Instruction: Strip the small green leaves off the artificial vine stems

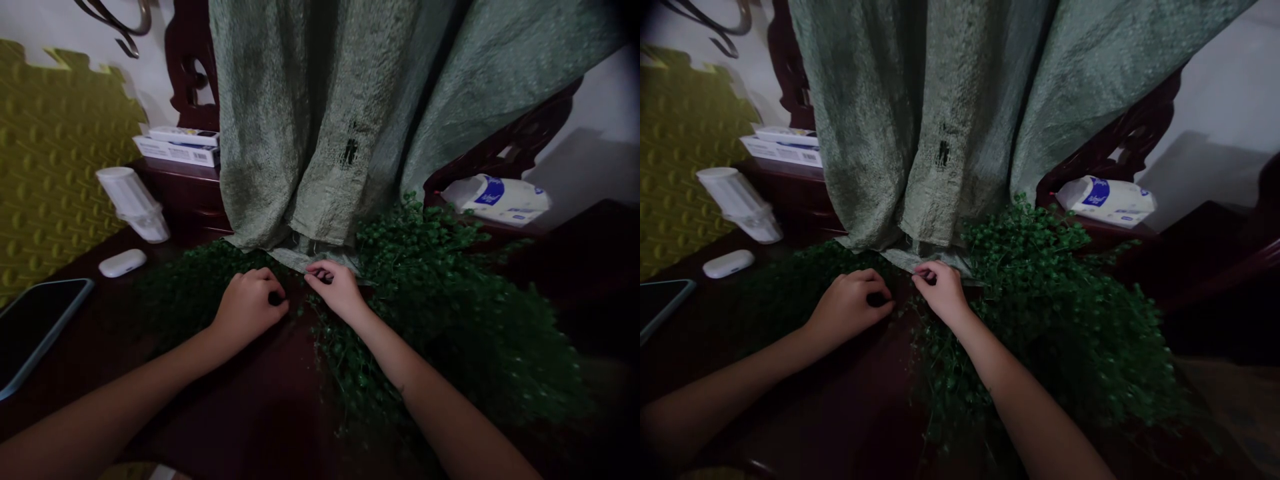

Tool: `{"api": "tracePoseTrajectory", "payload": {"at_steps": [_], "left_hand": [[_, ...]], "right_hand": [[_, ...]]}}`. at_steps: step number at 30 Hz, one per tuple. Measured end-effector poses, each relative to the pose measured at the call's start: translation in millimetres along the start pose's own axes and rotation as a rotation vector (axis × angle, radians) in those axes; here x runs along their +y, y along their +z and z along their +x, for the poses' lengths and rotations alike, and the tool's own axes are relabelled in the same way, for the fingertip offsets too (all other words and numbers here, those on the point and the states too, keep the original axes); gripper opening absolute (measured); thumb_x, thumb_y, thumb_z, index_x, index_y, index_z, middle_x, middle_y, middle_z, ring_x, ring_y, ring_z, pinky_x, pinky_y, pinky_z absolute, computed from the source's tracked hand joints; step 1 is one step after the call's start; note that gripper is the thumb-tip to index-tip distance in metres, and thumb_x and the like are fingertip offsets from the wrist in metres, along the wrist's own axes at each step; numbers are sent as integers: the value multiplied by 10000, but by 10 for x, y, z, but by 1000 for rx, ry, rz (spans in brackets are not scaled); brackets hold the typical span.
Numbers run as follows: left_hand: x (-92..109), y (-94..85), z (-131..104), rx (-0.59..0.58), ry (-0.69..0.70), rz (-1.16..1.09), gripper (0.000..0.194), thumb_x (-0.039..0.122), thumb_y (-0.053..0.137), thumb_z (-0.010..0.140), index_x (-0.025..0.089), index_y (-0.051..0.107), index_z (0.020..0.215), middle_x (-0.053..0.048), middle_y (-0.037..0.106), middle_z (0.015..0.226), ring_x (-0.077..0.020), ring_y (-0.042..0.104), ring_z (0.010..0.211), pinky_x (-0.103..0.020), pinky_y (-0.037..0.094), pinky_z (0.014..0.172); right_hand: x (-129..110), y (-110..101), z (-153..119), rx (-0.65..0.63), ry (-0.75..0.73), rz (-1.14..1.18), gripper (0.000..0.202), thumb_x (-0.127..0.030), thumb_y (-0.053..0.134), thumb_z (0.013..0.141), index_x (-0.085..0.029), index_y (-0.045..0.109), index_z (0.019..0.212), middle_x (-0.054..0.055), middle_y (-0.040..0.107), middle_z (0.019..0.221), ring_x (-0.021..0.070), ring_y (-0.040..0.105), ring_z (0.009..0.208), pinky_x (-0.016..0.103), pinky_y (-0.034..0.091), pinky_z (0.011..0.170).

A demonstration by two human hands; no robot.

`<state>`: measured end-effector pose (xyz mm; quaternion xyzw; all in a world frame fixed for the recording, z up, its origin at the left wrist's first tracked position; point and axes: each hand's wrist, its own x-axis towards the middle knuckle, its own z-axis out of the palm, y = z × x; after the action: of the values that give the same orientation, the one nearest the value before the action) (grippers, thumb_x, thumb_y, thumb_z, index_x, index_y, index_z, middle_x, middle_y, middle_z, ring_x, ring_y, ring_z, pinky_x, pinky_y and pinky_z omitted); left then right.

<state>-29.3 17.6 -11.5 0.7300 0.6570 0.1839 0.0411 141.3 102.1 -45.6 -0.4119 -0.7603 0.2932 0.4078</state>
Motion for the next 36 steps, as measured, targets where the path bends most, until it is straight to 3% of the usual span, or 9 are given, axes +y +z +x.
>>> {"api": "tracePoseTrajectory", "payload": {"at_steps": [7,13,19,26,30,33,36], "left_hand": [[-36,13,1,-14,31,4,197,246,548,809,199,736,776,-47,688,890,-249,645,853,-361,417,729],[-9,17,6,4,4,27,300,424,552,839,194,718,739,-58,693,883,-273,642,867,-376,402,732],[-32,22,2,-2,15,81,217,306,529,845,203,717,811,-52,674,860,-256,639,828,-362,391,707],[-47,46,20,36,10,79,218,376,585,823,194,704,828,-50,680,854,-257,643,824,-352,387,691],[-69,62,26,44,32,98,202,309,541,859,197,709,839,-51,682,848,-251,642,812,-351,386,687],[-71,52,29,86,27,-6,198,280,526,863,183,698,841,-53,674,849,-230,635,790,-335,406,694],[-47,37,47,140,53,-289,219,318,526,870,170,687,859,-55,665,858,-208,623,798,-308,438,706]], "right_hand": [[-65,-26,-11,44,-40,2,98,-167,615,750,-201,708,751,15,669,730,152,586,666,278,474,668],[-94,-20,-30,38,-60,6,101,-146,617,727,-187,708,741,12,648,710,146,576,641,272,477,651],[-105,-21,-32,23,-71,-3,106,-138,611,733,-189,703,731,6,643,704,144,580,650,266,481,656],[-119,-18,-39,-7,-88,-7,113,-113,613,733,-185,700,739,9,650,726,141,586,666,264,481,664],[-112,-16,-40,-10,-86,-4,114,-112,615,731,-187,701,736,9,655,734,139,584,660,269,485,663],[-132,-27,-48,-5,-98,14,119,-112,620,730,-184,708,765,14,657,745,141,586,666,277,495,666],[-181,-42,-64,-44,-150,62,172,-106,646,727,-198,726,848,22,680,832,147,615,733,289,515,717]]}}
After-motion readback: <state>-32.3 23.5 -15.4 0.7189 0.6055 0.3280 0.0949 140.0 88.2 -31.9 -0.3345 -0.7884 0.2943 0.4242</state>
